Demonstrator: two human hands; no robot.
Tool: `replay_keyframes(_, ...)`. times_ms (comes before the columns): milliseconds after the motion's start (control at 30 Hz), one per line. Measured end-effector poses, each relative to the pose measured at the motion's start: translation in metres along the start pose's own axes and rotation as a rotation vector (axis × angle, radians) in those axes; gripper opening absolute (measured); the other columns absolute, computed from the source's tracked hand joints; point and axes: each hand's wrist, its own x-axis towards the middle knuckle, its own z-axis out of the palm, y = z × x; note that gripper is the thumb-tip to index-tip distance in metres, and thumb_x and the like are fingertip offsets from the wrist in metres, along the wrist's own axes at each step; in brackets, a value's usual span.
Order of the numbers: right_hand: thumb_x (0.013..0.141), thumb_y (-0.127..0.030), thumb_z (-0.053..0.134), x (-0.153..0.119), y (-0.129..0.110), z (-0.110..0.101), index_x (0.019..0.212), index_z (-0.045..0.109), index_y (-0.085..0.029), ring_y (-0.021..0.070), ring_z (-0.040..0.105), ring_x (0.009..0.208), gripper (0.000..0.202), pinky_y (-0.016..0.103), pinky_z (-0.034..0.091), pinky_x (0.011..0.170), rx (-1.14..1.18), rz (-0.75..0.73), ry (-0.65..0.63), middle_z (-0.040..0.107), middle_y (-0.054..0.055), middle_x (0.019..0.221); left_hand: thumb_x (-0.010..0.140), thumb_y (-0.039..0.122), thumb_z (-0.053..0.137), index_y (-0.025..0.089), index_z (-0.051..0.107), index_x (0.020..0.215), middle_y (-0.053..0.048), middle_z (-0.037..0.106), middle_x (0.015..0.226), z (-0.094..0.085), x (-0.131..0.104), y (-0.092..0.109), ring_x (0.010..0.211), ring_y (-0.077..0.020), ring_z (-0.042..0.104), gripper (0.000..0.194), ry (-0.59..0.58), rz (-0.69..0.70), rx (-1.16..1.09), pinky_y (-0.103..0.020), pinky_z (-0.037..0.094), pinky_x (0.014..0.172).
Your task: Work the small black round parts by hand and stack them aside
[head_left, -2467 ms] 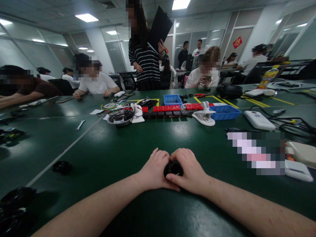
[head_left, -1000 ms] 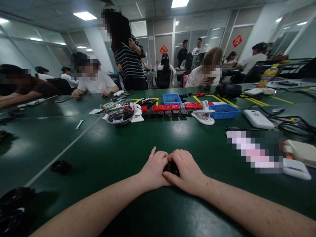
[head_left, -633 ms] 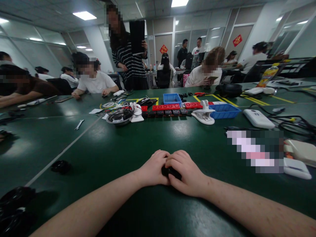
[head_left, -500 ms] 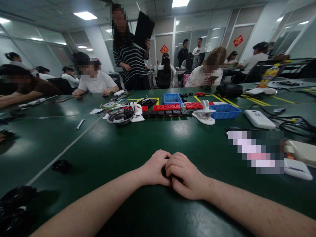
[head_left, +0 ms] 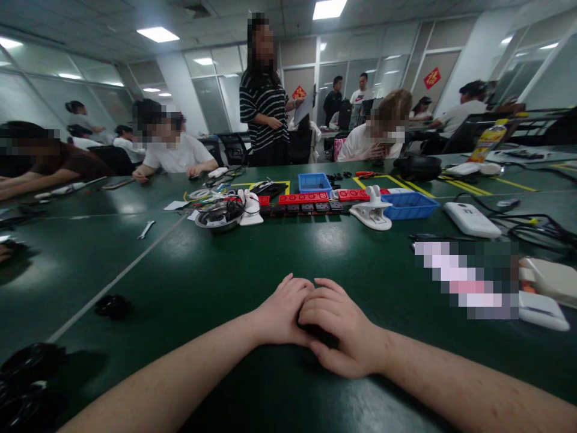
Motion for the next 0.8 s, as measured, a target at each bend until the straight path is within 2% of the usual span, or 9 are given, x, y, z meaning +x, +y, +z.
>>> replay_keyframes(133,0.072,-0.034,0.045,-0.001,0.006,0.002,0.09,0.049,-0.016,0.0209,0.048,0.081,0.026,0.041,0.036,0.08,-0.067,0.127,-0.005,0.056,0.008,0.085,0.057,0.053,0.065,0.019,0.045,0.108,-0.006,0.049,0.106,0.002,-0.001,0.004,0.105,-0.0249,0.044,0.064,0.07,-0.047,0.028,-0.051,0.012,0.105)
replay_keyframes(233,0.071,-0.037,0.045,-0.002,0.01,0.005,0.089,0.049,-0.015,0.0227,0.046,0.082,0.029,0.042,0.036,0.077,-0.086,0.202,-0.051,0.053,0.009,0.086,0.056,0.05,0.065,0.017,0.045,0.106,-0.008,0.049,0.104,0.003,-0.001,0.01,0.105,-0.0256,0.043,0.063,0.109,-0.084,0.066,-0.051,0.011,0.106)
replay_keyframes(400,0.07,-0.038,0.049,-0.001,0.012,0.008,0.084,0.048,-0.015,0.0216,0.044,0.078,0.027,0.04,0.037,0.073,-0.143,0.324,-0.098,0.051,0.008,0.083,0.056,0.044,0.065,0.017,0.047,0.103,-0.007,0.051,0.1,0.002,-0.001,0.017,0.099,-0.0256,0.046,0.057,0.07,-0.119,0.08,-0.054,0.013,0.105)
replay_keyframes(533,0.071,-0.039,0.055,0.0,0.013,0.009,0.083,0.049,-0.014,0.0208,0.044,0.078,0.028,0.038,0.037,0.073,-0.204,0.41,-0.108,0.051,0.008,0.082,0.059,0.044,0.065,0.019,0.051,0.1,-0.005,0.052,0.098,0.002,-0.002,0.016,0.098,-0.0244,0.047,0.051,0.078,-0.131,0.06,-0.053,0.013,0.105)
replay_keyframes(667,0.071,-0.032,0.057,0.0,0.014,0.009,0.082,0.051,-0.015,0.0202,0.045,0.079,0.021,0.037,0.037,0.073,-0.196,0.382,-0.1,0.053,0.007,0.083,0.057,0.038,0.067,0.018,0.051,0.099,-0.005,0.051,0.099,0.003,0.0,0.011,0.098,-0.0234,0.047,0.049,0.088,-0.125,0.025,-0.051,0.014,0.104)
replay_keyframes(800,0.067,-0.018,0.048,-0.001,0.014,0.007,0.085,0.052,-0.016,0.0197,0.047,0.082,0.018,0.037,0.038,0.075,-0.106,0.232,-0.044,0.055,0.007,0.085,0.055,0.032,0.069,0.018,0.054,0.092,-0.004,0.05,0.099,0.002,0.001,0.006,0.095,-0.0223,0.046,0.042,0.081,-0.077,-0.027,-0.041,0.034,0.094)
